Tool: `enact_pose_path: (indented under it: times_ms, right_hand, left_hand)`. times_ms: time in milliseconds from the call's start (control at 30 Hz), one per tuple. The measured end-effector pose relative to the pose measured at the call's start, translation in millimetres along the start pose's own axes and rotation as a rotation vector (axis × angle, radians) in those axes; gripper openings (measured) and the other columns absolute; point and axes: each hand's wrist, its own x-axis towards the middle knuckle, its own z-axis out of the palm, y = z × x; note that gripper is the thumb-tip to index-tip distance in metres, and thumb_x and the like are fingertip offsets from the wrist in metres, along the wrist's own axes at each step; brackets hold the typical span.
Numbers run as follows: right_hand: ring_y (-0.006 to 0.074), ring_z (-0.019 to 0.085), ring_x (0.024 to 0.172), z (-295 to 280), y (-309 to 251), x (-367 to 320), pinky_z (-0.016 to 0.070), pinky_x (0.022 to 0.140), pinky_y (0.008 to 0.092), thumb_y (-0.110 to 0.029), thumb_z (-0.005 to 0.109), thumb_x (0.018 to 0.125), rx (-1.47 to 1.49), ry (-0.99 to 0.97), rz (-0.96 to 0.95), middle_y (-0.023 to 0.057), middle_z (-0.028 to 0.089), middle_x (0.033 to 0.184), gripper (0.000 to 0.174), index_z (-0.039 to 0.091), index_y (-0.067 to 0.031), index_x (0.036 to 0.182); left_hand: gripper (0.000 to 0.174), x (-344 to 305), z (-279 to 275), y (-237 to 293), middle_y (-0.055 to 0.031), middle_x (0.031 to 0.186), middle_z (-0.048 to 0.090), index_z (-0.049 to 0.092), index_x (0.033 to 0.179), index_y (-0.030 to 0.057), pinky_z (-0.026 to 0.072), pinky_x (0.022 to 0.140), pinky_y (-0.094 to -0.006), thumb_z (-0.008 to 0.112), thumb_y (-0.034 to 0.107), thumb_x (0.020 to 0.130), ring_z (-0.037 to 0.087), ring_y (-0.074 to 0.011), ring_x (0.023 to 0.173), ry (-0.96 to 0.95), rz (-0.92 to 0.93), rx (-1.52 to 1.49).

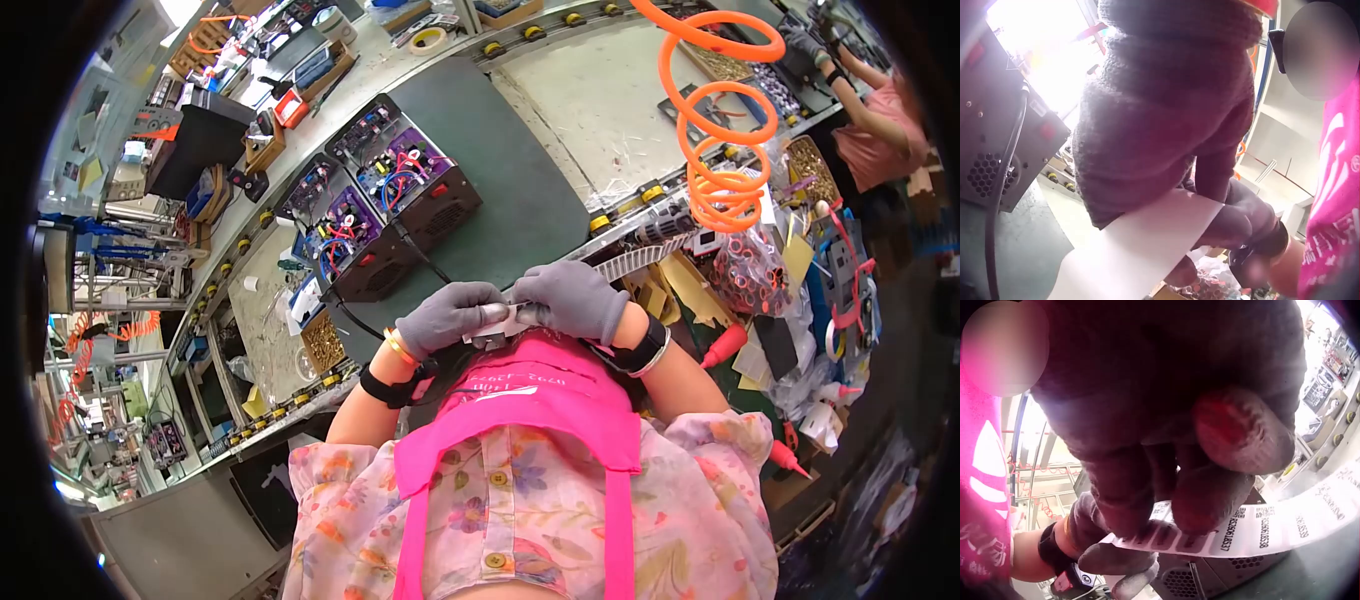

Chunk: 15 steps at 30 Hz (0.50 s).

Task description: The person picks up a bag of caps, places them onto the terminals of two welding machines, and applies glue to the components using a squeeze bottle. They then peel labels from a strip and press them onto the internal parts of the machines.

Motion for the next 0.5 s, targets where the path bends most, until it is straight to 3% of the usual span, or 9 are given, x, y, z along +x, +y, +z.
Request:
enact_pose_path:
  times_ms: [200, 433, 500]
  right_hand:
    - [0.0325, 0.062, 0.078, -7, -2, 4, 0.0490, 0.067, 0.0402, -0.022, 0.065, 0.079, 0.009, 0.011, -0.050, 0.0107, 0.062, 0.081, 0.016, 0.065, -0.0093, 0.089]
    - [0.0312, 0.062, 0.073, -15, -3, -4, 0.0475, 0.063, 0.0391, -0.020, 0.067, 0.078, 0.044, 0.169, -0.119, 0.0112, 0.060, 0.075, 0.012, 0.066, -0.0087, 0.080]
    - [0.0311, 0.061, 0.073, -21, 1, -11, 0.0481, 0.063, 0.0388, -0.021, 0.068, 0.077, 0.153, 0.070, -0.076, 0.0111, 0.060, 0.075, 0.012, 0.066, -0.0085, 0.079]
  left_hand:
    - [0.024, 4, 10, -2, 0.0024, 0.078, 0.055, 0.061, 0.095, 0.0018, 0.0422, 0.061, -0.0200, 0.056, 0.026, 0.094, 0.049, -0.0043, 0.070, 0.098, 0.065, -0.032]
    - [0.021, 15, 27, -5, -0.0015, 0.077, 0.058, 0.059, 0.095, 0.0014, 0.0429, 0.058, -0.0198, 0.056, 0.022, 0.092, 0.054, -0.0081, 0.064, 0.308, 0.035, -0.429]
    - [0.021, 22, 17, -12, -0.0039, 0.076, 0.059, 0.058, 0.094, 0.0008, 0.0446, 0.056, -0.0207, 0.056, 0.021, 0.092, 0.055, -0.0101, 0.060, 0.438, 0.045, -0.522]
